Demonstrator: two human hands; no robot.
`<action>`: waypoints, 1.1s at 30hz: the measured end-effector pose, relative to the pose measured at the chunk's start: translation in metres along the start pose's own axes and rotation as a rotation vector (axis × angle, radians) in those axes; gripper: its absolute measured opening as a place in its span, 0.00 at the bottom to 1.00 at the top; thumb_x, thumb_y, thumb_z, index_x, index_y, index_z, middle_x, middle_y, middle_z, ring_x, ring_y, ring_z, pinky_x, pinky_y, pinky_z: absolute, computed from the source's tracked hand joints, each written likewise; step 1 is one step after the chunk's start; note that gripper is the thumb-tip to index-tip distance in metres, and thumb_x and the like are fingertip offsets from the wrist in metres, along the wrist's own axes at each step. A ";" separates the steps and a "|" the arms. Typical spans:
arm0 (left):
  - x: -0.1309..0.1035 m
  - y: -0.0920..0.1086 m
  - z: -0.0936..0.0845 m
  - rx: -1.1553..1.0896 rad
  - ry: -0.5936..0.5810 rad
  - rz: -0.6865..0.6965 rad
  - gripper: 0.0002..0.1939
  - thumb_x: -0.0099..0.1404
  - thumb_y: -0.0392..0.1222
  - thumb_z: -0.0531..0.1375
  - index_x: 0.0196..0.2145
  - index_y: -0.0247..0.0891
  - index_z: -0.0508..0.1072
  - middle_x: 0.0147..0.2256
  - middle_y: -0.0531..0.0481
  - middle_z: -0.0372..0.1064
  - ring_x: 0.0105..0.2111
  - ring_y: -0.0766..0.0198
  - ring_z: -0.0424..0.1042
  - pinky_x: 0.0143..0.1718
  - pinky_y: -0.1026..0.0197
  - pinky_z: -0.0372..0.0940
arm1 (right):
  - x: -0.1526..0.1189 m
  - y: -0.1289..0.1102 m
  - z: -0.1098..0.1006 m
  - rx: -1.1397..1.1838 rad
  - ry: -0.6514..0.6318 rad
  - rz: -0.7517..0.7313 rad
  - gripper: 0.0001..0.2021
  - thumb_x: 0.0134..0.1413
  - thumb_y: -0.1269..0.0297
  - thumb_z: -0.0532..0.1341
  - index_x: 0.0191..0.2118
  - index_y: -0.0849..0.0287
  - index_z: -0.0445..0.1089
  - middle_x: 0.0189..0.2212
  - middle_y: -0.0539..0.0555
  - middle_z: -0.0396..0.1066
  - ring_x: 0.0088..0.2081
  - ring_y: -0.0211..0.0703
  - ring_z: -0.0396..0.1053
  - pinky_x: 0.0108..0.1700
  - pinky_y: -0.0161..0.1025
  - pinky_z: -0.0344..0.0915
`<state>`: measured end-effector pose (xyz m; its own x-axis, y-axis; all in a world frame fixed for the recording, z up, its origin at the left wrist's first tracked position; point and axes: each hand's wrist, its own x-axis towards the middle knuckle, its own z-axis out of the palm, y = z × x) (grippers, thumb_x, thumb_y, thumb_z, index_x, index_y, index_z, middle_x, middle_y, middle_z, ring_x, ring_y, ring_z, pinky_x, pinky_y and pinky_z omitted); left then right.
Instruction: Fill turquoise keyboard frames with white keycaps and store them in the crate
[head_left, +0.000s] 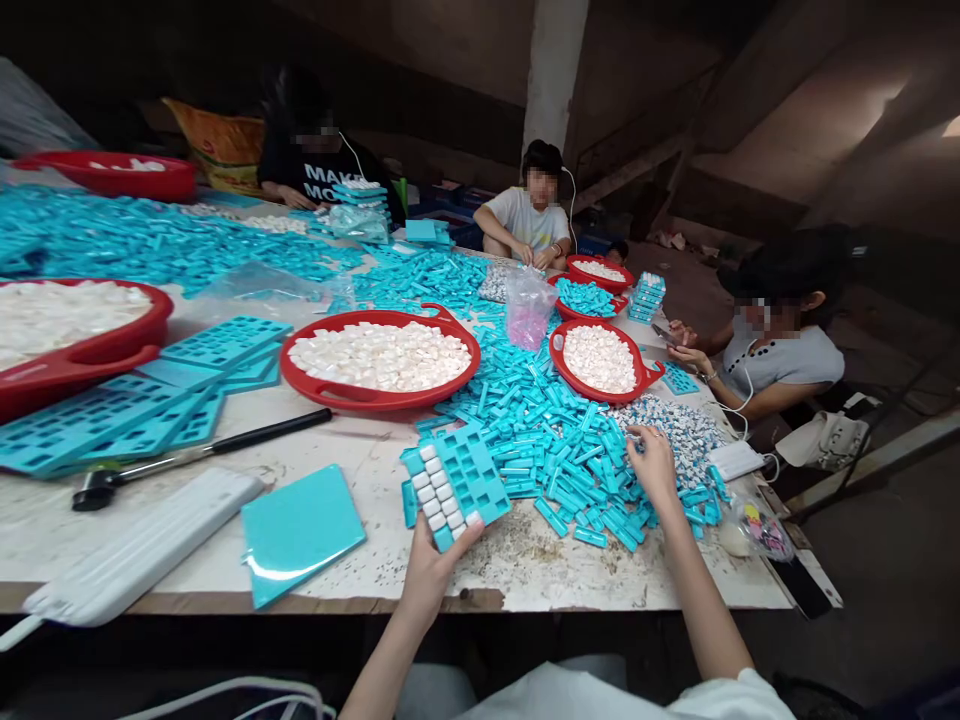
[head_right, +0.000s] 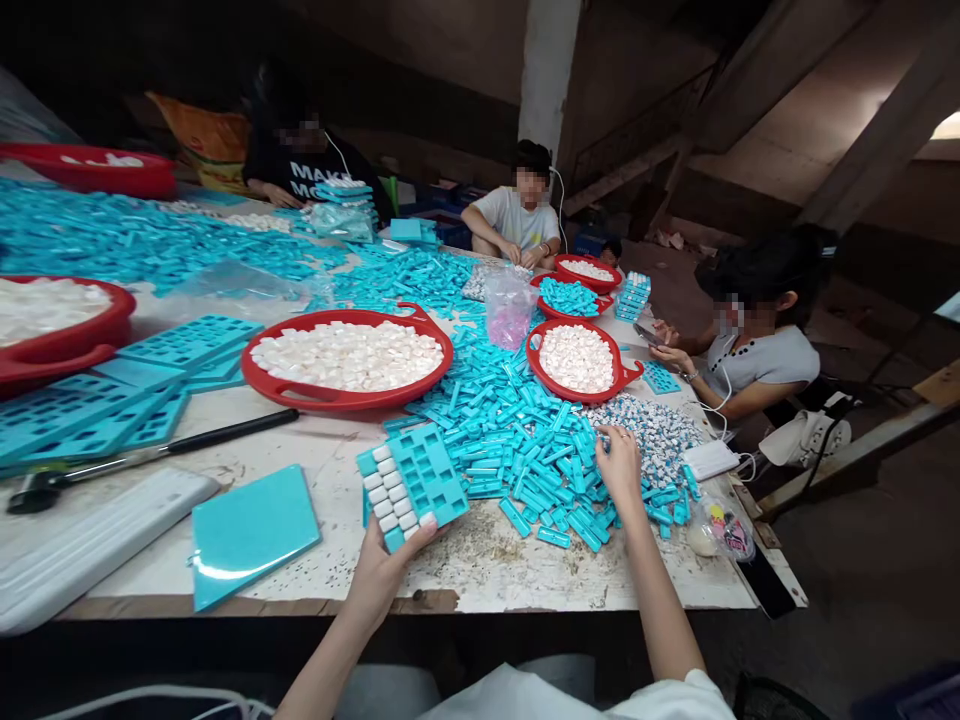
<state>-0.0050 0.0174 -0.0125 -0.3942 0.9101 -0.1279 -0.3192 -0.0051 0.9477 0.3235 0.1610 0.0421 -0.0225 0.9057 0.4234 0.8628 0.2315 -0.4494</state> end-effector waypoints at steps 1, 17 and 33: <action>0.001 -0.001 -0.001 0.028 0.009 -0.010 0.48 0.47 0.52 0.75 0.63 0.40 0.63 0.53 0.40 0.74 0.53 0.40 0.74 0.55 0.38 0.70 | 0.004 0.005 0.001 -0.038 -0.026 -0.009 0.15 0.59 0.69 0.54 0.45 0.59 0.76 0.44 0.61 0.75 0.50 0.56 0.68 0.55 0.51 0.63; 0.002 0.009 0.001 0.046 -0.090 -0.095 0.44 0.46 0.51 0.75 0.58 0.38 0.66 0.54 0.37 0.74 0.53 0.41 0.74 0.58 0.41 0.66 | 0.042 0.027 -0.006 -0.208 -0.286 -0.230 0.10 0.60 0.67 0.59 0.43 0.58 0.77 0.42 0.57 0.77 0.46 0.49 0.73 0.50 0.39 0.65; -0.003 0.009 -0.002 0.180 -0.130 -0.044 0.40 0.50 0.54 0.71 0.57 0.39 0.65 0.52 0.39 0.75 0.51 0.44 0.76 0.50 0.46 0.72 | -0.059 -0.139 0.017 0.422 -0.204 -0.566 0.07 0.67 0.64 0.60 0.45 0.54 0.75 0.40 0.53 0.79 0.40 0.44 0.75 0.44 0.41 0.71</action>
<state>-0.0081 0.0138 -0.0040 -0.2653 0.9535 -0.1430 -0.1706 0.0995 0.9803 0.1962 0.0809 0.0667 -0.5358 0.6458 0.5439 0.4247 0.7629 -0.4874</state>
